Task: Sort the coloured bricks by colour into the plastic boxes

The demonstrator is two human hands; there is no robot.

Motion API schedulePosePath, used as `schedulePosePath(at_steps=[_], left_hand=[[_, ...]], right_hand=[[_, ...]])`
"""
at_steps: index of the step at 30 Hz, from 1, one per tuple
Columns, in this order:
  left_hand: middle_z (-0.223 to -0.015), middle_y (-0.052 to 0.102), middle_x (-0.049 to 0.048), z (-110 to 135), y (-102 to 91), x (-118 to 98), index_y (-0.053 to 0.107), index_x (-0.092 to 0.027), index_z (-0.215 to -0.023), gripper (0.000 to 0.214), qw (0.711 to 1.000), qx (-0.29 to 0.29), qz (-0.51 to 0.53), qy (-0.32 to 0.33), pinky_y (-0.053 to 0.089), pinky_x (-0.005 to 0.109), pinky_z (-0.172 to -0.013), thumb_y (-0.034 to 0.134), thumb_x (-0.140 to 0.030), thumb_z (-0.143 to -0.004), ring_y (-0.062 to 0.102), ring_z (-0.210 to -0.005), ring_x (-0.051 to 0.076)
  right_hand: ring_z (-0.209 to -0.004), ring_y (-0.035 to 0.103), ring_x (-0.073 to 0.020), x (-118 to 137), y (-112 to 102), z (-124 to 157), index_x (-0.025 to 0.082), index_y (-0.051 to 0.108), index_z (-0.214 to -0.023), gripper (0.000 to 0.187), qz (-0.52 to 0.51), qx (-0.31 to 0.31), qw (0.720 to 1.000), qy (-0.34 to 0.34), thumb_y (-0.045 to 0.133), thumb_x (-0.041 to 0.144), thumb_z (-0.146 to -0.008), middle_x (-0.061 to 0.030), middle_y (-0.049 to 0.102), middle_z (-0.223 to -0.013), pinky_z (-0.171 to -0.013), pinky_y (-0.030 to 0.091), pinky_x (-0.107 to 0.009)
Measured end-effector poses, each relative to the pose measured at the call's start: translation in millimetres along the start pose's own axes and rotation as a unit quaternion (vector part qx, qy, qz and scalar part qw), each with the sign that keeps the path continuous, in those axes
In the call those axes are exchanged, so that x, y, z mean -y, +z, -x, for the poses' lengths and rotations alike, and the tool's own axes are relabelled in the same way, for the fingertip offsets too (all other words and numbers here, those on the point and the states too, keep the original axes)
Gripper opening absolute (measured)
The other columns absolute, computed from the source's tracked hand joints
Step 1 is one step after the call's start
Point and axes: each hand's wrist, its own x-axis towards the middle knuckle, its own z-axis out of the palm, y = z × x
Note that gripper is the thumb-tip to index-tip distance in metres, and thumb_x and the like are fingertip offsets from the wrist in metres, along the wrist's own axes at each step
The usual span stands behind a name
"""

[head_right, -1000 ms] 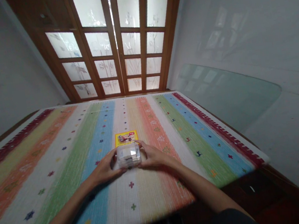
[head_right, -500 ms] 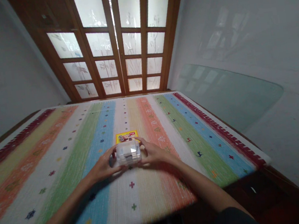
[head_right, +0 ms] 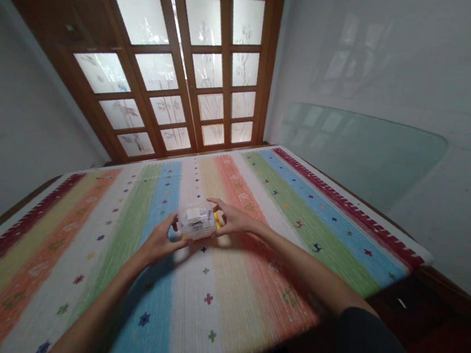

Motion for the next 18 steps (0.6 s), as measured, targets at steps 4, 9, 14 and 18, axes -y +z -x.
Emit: schedulePosePath(at_steps=[4, 9, 14, 18], left_hand=[[-0.106, 0.066, 0.0074, -9.6, 1.3, 11.4, 0.049, -0.014, -0.14, 0.079, 1.0, -0.004, -0.003, -0.014, 0.051, 0.036, -0.084, 0.079, -0.039, -0.071, 0.062, -0.089, 0.022], [-0.107, 0.066, 0.0073, -16.3, 5.0, 21.8, 0.049, -0.015, -0.14, 0.077, 1.0, 0.002, 0.012, -0.021, 0.051, 0.036, -0.085, 0.078, -0.033, -0.07, 0.062, -0.088, 0.021], [-0.104, 0.066, 0.0085, -18.4, 8.2, 25.7, 0.054, -0.013, -0.136, 0.074, 0.999, 0.007, 0.033, -0.028, 0.051, 0.037, -0.085, 0.079, -0.034, -0.07, 0.061, -0.088, 0.022], [-0.105, 0.066, 0.0092, -18.6, 10.0, 26.5, 0.054, -0.014, -0.138, 0.075, 0.998, 0.001, 0.048, -0.033, 0.05, 0.038, -0.085, 0.08, -0.036, -0.071, 0.06, -0.086, 0.022]], right_hand=[[-0.062, 0.049, -0.0072, -5.1, -1.7, -11.7, 0.026, 0.027, -0.158, 0.111, -0.005, 0.002, 1.0, 0.009, 0.088, 0.029, -0.065, -0.0107, 0.057, -0.13, -0.055, 0.043, -0.022], [-0.065, 0.051, -0.0081, -13.4, -0.4, -18.2, 0.027, 0.029, -0.157, 0.109, -0.005, -0.001, 1.0, 0.016, 0.088, 0.028, -0.066, -0.0102, 0.059, -0.129, -0.058, 0.046, -0.023], [-0.067, 0.052, -0.0087, -18.6, 0.8, -21.0, 0.027, 0.029, -0.157, 0.11, -0.003, -0.002, 1.0, 0.029, 0.089, 0.029, -0.065, -0.0103, 0.058, -0.129, -0.06, 0.046, -0.023], [-0.064, 0.05, -0.0089, -17.8, 1.6, -21.3, 0.028, 0.03, -0.157, 0.108, -0.004, 0.006, 0.999, 0.036, 0.088, 0.03, -0.066, -0.0112, 0.059, -0.13, -0.057, 0.045, -0.024]])
